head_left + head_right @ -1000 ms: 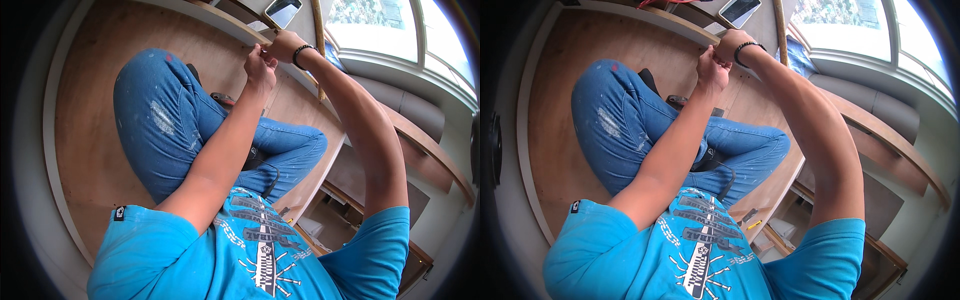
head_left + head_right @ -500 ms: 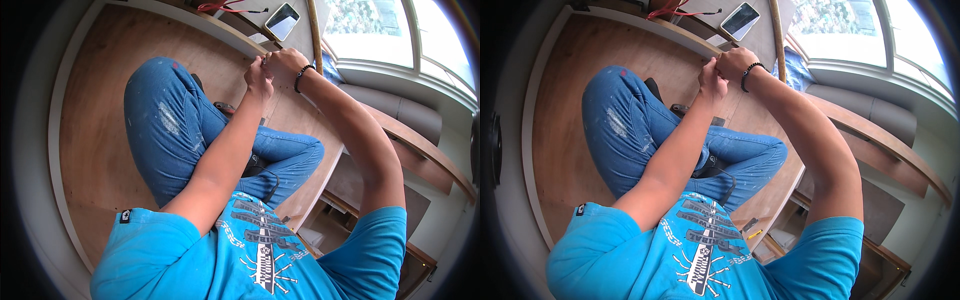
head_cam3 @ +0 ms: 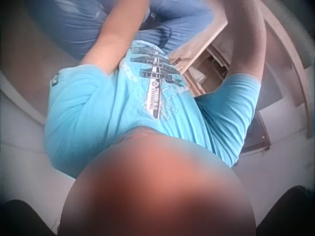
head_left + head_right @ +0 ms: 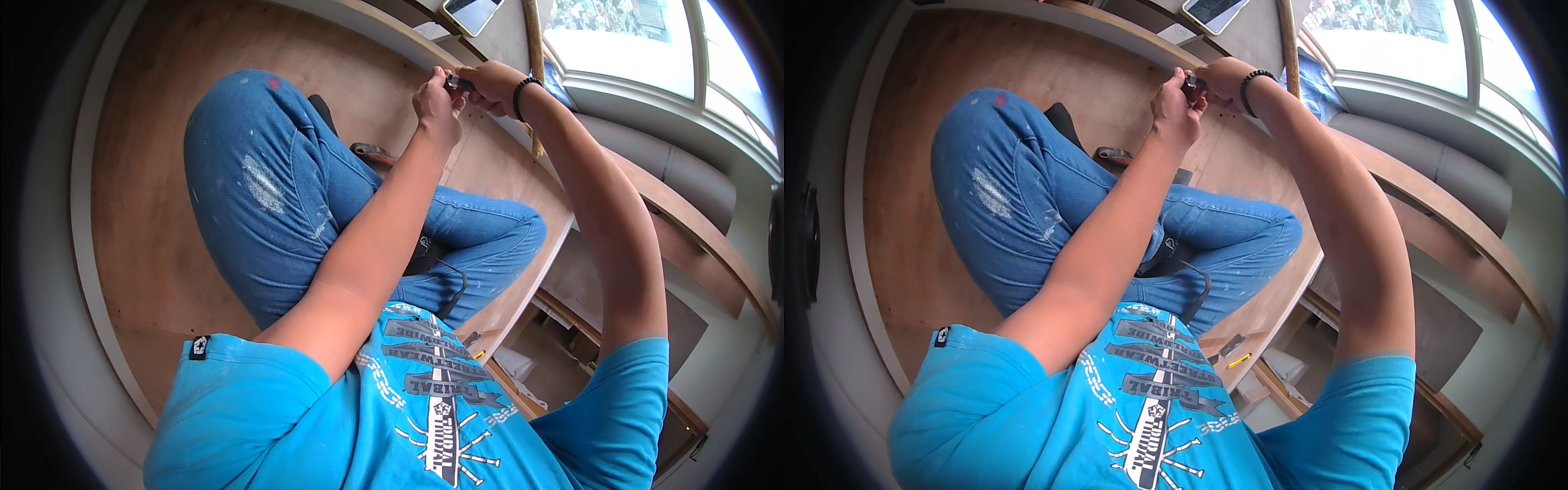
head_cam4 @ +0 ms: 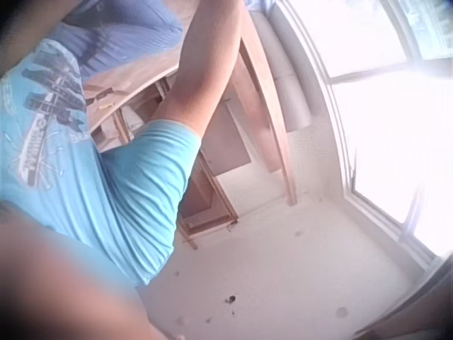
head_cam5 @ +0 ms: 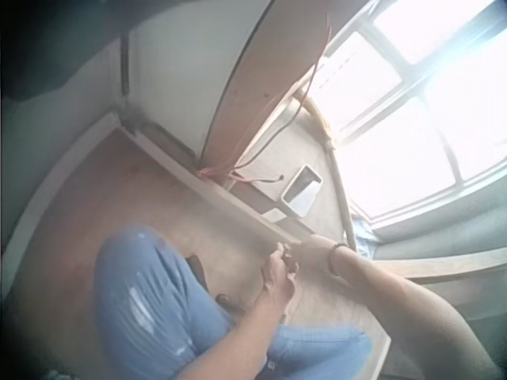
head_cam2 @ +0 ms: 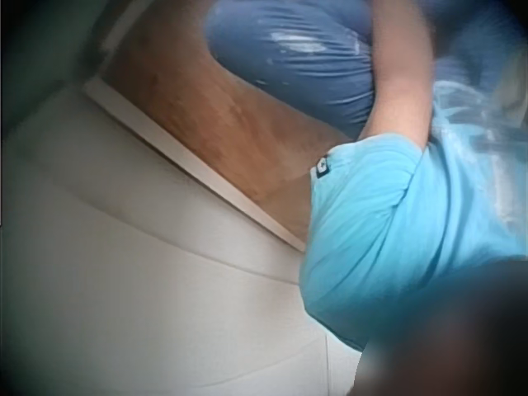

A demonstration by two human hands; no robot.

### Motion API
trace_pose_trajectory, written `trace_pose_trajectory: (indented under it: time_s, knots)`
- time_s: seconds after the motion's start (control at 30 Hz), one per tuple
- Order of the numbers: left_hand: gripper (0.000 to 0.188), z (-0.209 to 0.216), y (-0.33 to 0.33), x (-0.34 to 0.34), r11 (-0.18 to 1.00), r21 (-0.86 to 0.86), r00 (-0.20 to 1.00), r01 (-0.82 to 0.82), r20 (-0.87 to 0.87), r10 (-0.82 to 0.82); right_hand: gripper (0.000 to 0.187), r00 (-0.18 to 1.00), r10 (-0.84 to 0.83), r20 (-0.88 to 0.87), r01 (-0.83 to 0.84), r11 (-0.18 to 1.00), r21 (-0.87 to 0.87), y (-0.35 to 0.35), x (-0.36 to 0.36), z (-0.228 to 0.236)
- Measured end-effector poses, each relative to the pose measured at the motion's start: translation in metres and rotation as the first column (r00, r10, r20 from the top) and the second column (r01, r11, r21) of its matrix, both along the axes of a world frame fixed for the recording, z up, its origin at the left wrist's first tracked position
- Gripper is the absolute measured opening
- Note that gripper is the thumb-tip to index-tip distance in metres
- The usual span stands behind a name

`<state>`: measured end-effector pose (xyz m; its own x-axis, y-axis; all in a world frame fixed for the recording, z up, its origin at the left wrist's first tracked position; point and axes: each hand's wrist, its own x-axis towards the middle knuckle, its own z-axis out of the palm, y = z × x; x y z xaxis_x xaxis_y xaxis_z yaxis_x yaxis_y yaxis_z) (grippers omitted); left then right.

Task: The person sits on the floor and uses a screwdriver to fasten screws into a curved wooden shelf or cabinet component. They repeatedly position screws and turn the screwdriver to secure the trim along the edge of the wooden structure.

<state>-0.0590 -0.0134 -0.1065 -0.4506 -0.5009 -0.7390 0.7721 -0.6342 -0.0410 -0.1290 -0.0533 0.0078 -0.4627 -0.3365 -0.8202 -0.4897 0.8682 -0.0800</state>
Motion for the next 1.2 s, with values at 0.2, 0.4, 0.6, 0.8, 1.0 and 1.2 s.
trace_pose_trajectory:
  time_s: [0.2,0.4,0.6,0.8,1.0,1.2]
  knots:
    - [0.028,0.028,0.002,0.011,0.996,-0.047,0.996,-0.073,0.043,0.075,0.035,0.498,0.789,-0.36,-0.791,0.584,0.185,-0.011,0.037,-0.001]
    - [0.022,-0.009,-0.012,0.007,0.969,-0.22,0.993,-0.114,-0.038,0.108,0.017,-0.013,0.869,-0.495,-0.963,0.123,0.241,-0.003,0.061,0.039]
    - [0.017,0.02,-0.009,0.013,0.969,-0.197,0.984,-0.152,0.064,0.167,0.015,-0.047,0.847,-0.53,-0.962,0.104,0.252,-0.007,0.063,0.015]
    - [0.017,0.006,-0.014,0.023,0.994,0.014,0.974,-0.111,0.202,0.106,0.017,0.299,0.756,-0.582,-0.918,0.395,0.041,-0.02,0.066,0.001]
    - [0.026,-0.057,-0.011,0.037,0.978,-0.179,0.648,0.112,0.759,0.065,0.023,0.352,0.635,-0.687,-0.902,0.427,-0.068,0.002,0.041,-0.017]
    - [0.049,-0.034,0.013,0.043,0.522,0.234,-0.371,0.821,0.912,0.174,0.047,0.569,0.515,-0.641,-0.765,0.617,-0.183,0.121,-0.013,0.043]
